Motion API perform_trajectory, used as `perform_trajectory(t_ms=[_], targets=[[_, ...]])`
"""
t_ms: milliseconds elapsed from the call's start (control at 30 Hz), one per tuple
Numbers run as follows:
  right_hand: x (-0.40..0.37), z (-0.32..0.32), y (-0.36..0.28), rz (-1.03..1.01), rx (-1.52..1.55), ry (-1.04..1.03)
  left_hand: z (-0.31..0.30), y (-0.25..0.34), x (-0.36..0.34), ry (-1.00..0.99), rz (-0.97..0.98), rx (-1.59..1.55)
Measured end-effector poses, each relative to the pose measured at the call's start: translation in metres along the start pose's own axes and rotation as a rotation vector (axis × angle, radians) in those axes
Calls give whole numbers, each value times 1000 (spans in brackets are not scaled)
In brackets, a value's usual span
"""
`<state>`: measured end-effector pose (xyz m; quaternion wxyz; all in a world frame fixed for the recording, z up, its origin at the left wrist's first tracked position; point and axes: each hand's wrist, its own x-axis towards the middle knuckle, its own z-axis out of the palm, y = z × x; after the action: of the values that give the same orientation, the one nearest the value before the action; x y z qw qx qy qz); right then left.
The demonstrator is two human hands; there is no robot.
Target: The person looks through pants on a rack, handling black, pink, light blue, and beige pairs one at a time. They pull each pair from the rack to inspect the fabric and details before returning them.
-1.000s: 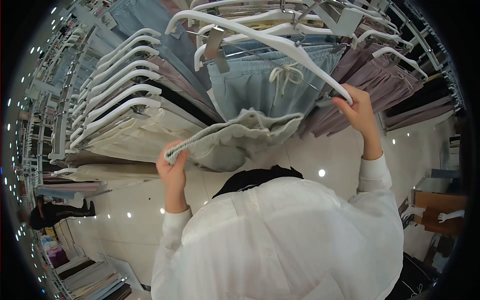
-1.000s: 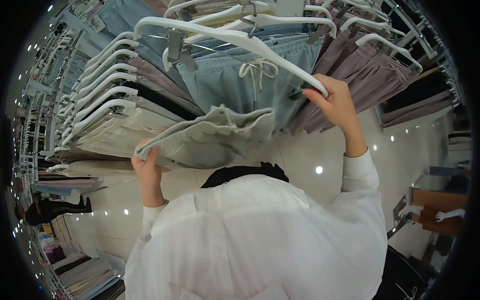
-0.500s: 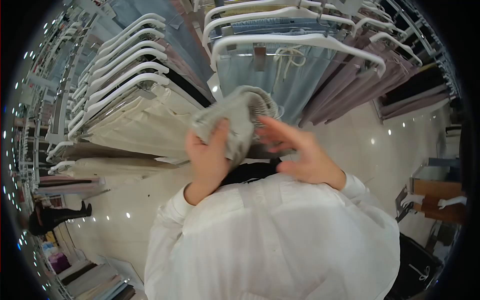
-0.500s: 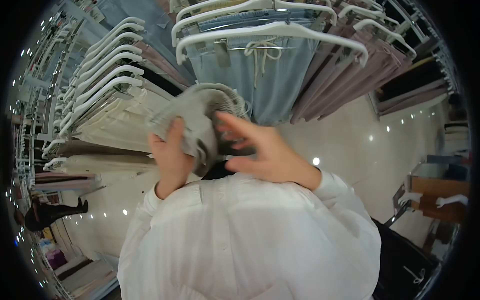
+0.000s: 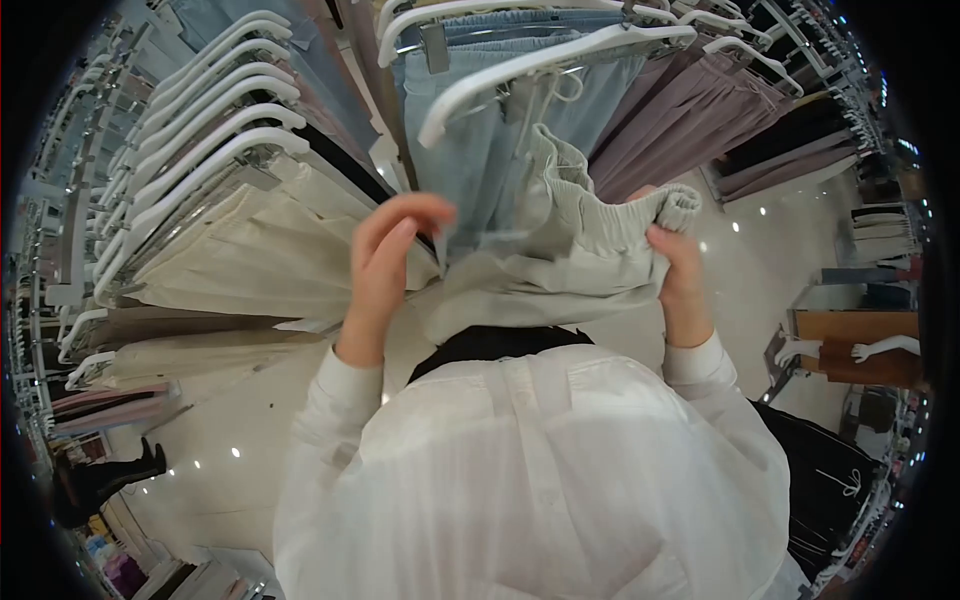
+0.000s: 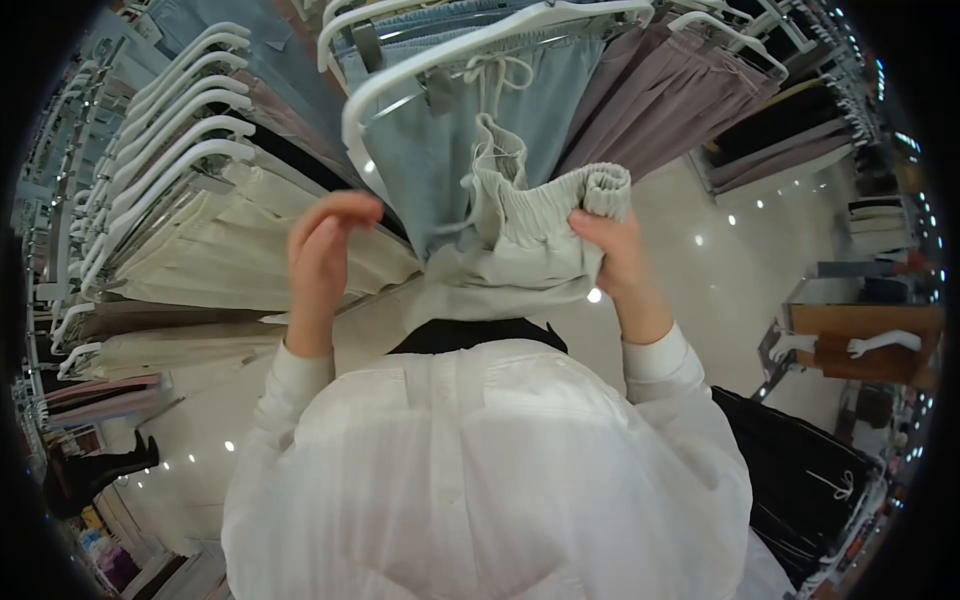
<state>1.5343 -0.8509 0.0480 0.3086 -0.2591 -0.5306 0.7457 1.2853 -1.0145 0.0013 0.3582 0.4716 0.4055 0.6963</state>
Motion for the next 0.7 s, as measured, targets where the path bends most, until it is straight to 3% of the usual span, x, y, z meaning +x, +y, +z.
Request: perform_trajectory(t_ms=[67, 133, 167, 233, 300, 367, 400, 467, 500, 533, 567, 600, 700], targets=[[0, -2, -20, -39, -102, -170, 1, -47, 14, 61, -135, 49], [-1, 5, -30, -90, -151, -130, -1, -102, 16, 39, -204, 24], [4, 3, -36, -104, -70, -286, 0, -118, 22, 8, -269, 19], [14, -7, -46, -101, 128, -573, 22, -133, 45, -93, -177, -15], [19, -16, -57, -143, 239, -573, 49, -133, 58, -190, -80, -47], [28, -24, -67, -204, 355, -579, 65, -111, 75, -314, -178, -569], [33, -28, -71, -191, 364, -529, 67, -110, 77, -318, -175, -570], [44, -44, -76, -183, 373, -481, 69, -108, 83, -169, -393, -541], [48, -60, -73, -264, 102, -71, 76, -91, 82, 57, -425, -590], [50, -72, -73, -332, -165, 341, 77, -79, 80, 53, -427, -584], [50, -83, -77, -287, -235, 159, 72, -68, 78, 141, -384, -554], [52, -91, -75, -289, -226, 160, 67, -59, 77, 229, -339, -523], [66, -111, -54, -227, -342, 147, 61, -40, 76, 236, -351, -442]])
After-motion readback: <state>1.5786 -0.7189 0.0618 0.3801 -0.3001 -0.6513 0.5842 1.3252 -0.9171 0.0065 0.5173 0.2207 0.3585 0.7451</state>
